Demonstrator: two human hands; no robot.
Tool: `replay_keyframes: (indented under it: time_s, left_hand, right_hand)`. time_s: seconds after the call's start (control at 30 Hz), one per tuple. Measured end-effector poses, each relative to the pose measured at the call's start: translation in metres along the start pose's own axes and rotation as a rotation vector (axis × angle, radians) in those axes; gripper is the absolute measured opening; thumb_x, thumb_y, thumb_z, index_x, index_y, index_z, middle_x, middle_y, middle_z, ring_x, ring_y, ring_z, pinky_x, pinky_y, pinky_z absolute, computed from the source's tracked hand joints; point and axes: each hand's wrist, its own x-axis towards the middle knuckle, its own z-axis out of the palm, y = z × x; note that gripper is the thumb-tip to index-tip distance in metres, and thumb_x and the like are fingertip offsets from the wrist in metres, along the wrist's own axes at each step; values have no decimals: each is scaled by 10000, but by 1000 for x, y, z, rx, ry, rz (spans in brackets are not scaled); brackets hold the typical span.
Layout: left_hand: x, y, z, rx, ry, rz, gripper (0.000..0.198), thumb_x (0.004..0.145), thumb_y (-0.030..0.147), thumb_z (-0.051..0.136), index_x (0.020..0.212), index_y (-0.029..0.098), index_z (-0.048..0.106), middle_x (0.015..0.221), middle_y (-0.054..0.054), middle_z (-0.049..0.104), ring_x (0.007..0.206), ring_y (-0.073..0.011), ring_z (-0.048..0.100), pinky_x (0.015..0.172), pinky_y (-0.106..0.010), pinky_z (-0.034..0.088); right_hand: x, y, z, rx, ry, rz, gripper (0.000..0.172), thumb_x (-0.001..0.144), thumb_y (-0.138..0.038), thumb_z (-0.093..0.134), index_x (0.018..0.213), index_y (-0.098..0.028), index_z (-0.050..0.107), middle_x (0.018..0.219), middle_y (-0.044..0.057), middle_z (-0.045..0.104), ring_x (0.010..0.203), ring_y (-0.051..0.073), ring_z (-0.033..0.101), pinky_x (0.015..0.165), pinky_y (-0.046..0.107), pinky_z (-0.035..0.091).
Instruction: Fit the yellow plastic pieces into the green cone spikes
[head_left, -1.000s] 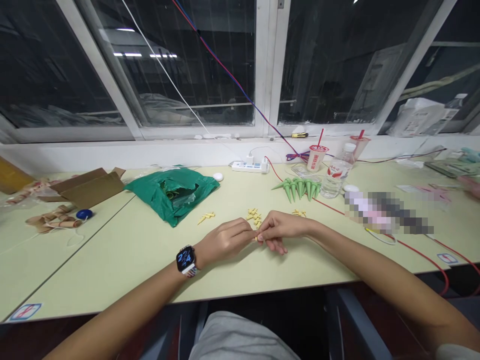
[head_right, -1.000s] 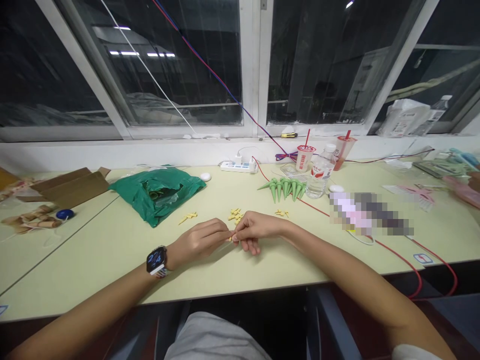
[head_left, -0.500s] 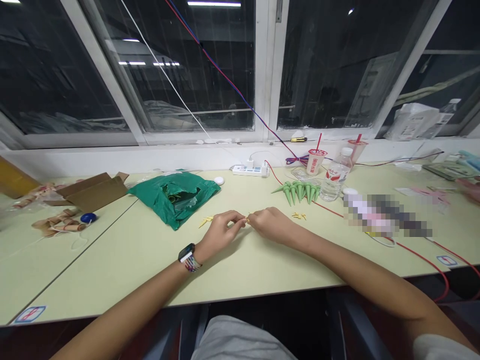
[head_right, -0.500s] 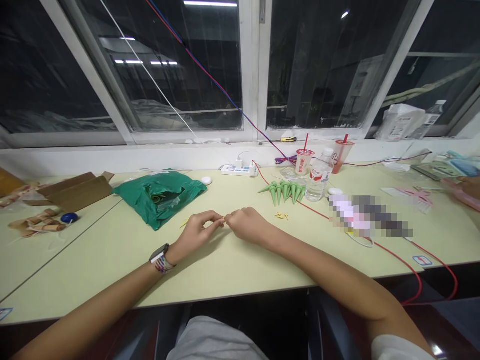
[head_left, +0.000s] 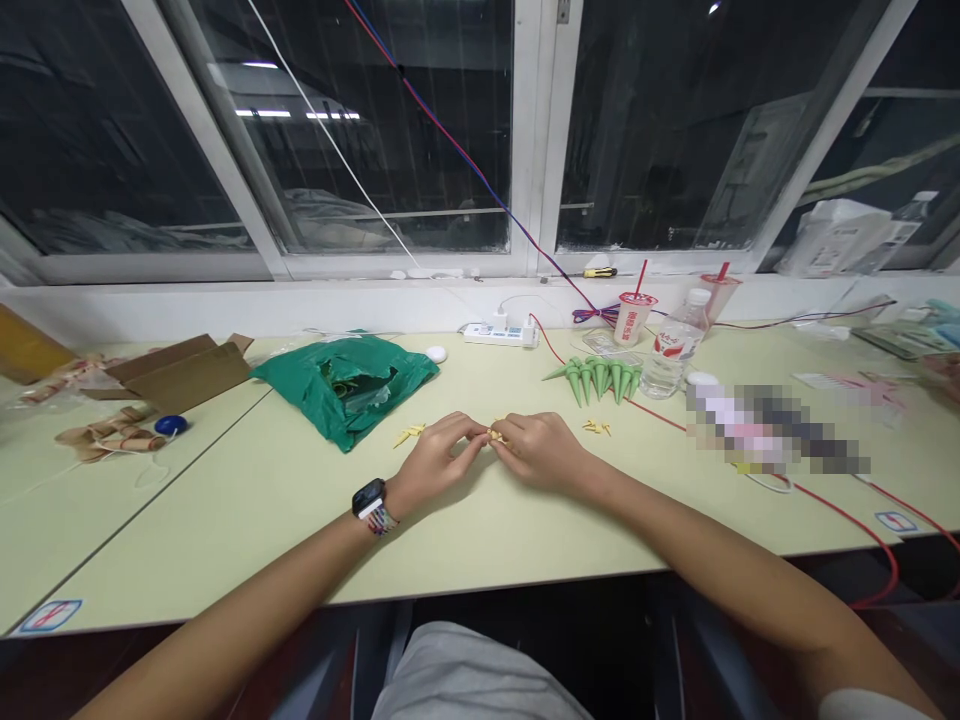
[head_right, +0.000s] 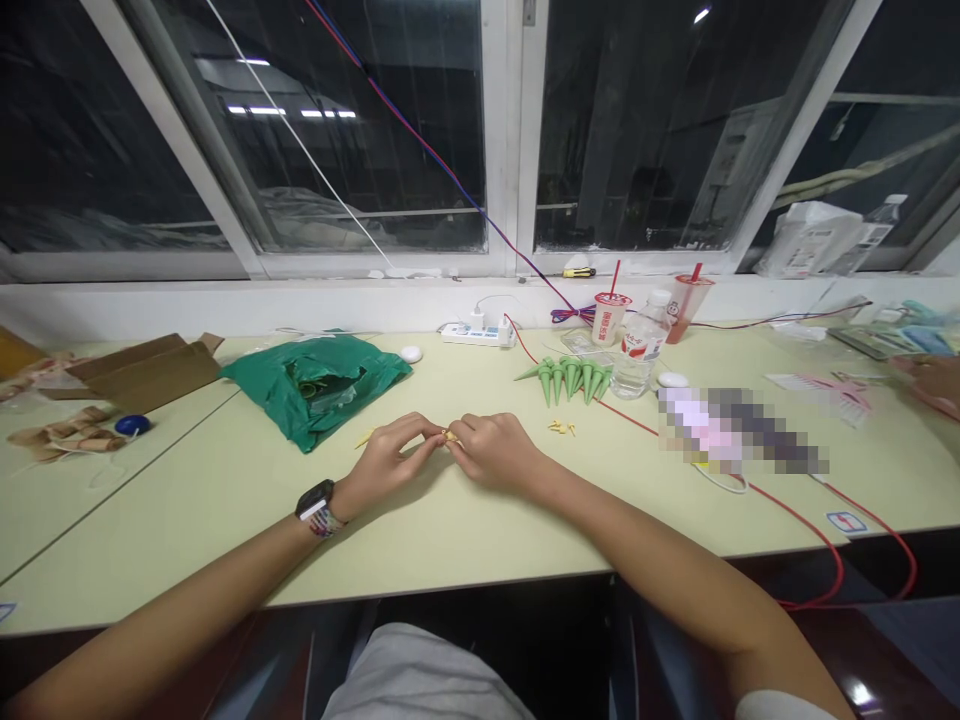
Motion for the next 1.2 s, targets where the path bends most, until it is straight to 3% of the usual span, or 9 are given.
replay_keyframes:
  time_s: [0.1, 0.27, 0.63, 0.77, 0.9, 1.07, 1.2]
  left_hand:
    - [1, -2, -4, 15, -11, 58, 160, 1036, 282, 598, 963, 201, 716, 895, -63, 750, 847, -198, 700, 778, -329, 539]
    - [1, -4, -2, 22, -49, 40, 166, 1038, 296, 600, 972, 207, 724, 908, -59, 756, 856, -200, 711, 780, -324, 542]
    - [4, 1, 0, -66, -47, -147, 278, 1024, 368, 605, 816, 189, 651, 764, -8, 681, 710, -159, 623, 656, -274, 460]
    - [5, 3, 0, -95, -43, -150, 309, 1040, 369, 573, 800, 184, 631, 739, -3, 651, 687, -150, 596, 646, -267, 447]
    - [3, 0, 1, -92, -19, -105, 255, 1046, 343, 578, 868, 186, 673, 828, -24, 698, 771, -162, 642, 722, -275, 481]
    - [1, -5, 2, -107, -12, -98, 205, 1031, 325, 621, 910, 191, 719, 870, -34, 746, 808, -167, 687, 741, -270, 509]
    - [1, -7, 3, -114, 24, -88, 186, 1023, 321, 638, 949, 196, 754, 912, -43, 780, 840, -173, 720, 759, -265, 538]
  right_hand:
    - [-1, 1, -3, 45, -4, 7, 309, 1102, -308, 425, 1024, -152, 680, 874, 80, 712, 694, 153, 592, 614, 311, 227]
    - [0, 3, 4, -13, -8, -27, 338, 1092, -270, 424, 898, -149, 674, 813, 80, 693, 624, 141, 525, 617, 327, 200]
    - [2, 6, 8, -87, 49, -112, 323, 1018, -93, 414, 793, -171, 631, 667, 46, 615, 603, 154, 453, 610, 342, 192]
    - [2, 1, 6, -76, 88, -126, 361, 1072, -191, 415, 794, -166, 643, 704, 54, 647, 617, 151, 493, 614, 336, 214]
    - [1, -2, 4, -51, 139, -100, 344, 1097, -345, 456, 951, -143, 694, 808, 57, 706, 623, 145, 548, 613, 321, 246]
    - [-1, -1, 6, -64, 128, -39, 382, 1114, -347, 443, 914, -148, 700, 802, 51, 728, 602, 142, 592, 591, 323, 248]
    - [-1, 1, 10, -4, 133, 4, 337, 1117, -350, 464, 1022, -154, 721, 877, 62, 773, 673, 149, 666, 597, 311, 286]
